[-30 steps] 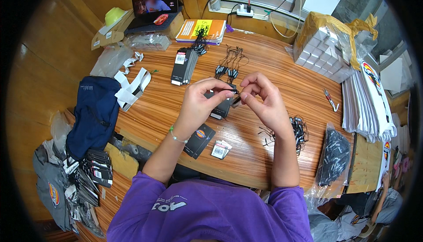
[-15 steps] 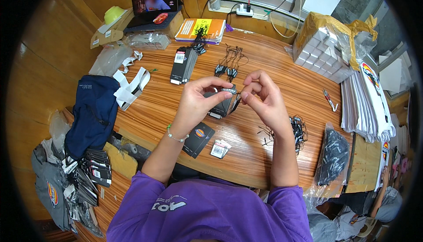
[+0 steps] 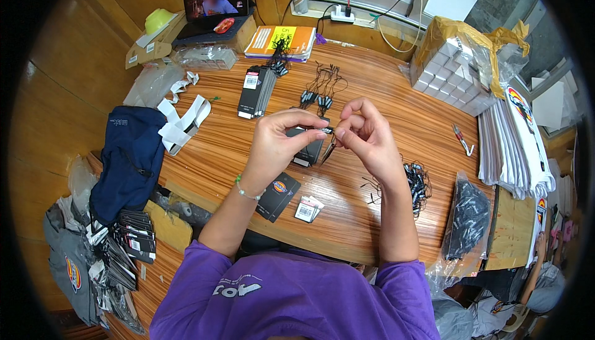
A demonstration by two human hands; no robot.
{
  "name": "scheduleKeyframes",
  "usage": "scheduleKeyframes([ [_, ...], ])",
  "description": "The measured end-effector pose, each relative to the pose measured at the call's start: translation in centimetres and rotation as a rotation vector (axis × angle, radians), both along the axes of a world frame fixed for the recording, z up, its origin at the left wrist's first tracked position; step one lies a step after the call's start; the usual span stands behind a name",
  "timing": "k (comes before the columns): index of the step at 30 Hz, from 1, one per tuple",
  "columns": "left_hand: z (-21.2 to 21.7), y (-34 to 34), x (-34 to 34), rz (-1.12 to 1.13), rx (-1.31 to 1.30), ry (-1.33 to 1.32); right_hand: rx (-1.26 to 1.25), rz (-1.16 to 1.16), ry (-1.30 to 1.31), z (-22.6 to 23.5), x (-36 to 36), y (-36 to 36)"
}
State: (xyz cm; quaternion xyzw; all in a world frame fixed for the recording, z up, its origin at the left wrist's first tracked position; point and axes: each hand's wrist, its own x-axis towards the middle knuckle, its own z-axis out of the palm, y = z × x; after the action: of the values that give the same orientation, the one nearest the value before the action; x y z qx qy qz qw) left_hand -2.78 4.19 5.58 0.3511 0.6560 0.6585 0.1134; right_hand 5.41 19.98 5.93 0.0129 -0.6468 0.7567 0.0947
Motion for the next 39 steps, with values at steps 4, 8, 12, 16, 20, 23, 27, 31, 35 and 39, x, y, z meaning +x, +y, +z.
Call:
scheduleKeyframes([
  [4, 0.4, -0.3, -0.2, -0.016, -0.064, 0.06, -0.049, 0.023, 0.005, 0.3, 0.1, -0.1],
  [8, 0.6, -0.4, -0.5, -0.084, -0.072, -0.058, -0.061, 0.089, -0.017, 0.0, 0.0, 0.0],
  [12, 0.6, -0.6, -0.6, -0.143, -0.031, -0.181, -0.121, 0.148, -0.002, -0.8, -0.4, 0.5],
  [16, 0.9, -0.7, -0.5, -0.164, -0.034, -0.204, -0.143, 0.201, 0.032, -1.7, -0.9, 1.0],
  [20, 1.1, -0.7, -0.3, -0.188, -0.043, -0.22, -0.118, 0.232, -0.006, -2.2, -1.0, 1.3],
  [23, 0.8, -0.7, -0.3, -0.144, -0.038, -0.16, -0.05, 0.159, 0.019, -2.1, -1.1, 0.9],
  [27, 0.9, 0.3, -1.5, -0.004, -0.057, 0.16, 0.178, 0.027, 0.11, -2.5, -1.6, -0.1],
  [31, -0.2, 2.1, -2.2, 0.174, -0.087, 0.503, -0.048, 0.149, -0.075, -3.8, -2.4, -0.5],
  [35, -1.9, 1.7, -1.3, 0.247, -0.1, 0.504, -0.418, -0.035, -0.104, -3.7, -2.8, 0.3],
  [39, -3.4, 2.3, 0.3, 0.086, -0.123, 0.276, -0.325, -0.093, 0.031, -4.1, -3.2, -0.5],
])
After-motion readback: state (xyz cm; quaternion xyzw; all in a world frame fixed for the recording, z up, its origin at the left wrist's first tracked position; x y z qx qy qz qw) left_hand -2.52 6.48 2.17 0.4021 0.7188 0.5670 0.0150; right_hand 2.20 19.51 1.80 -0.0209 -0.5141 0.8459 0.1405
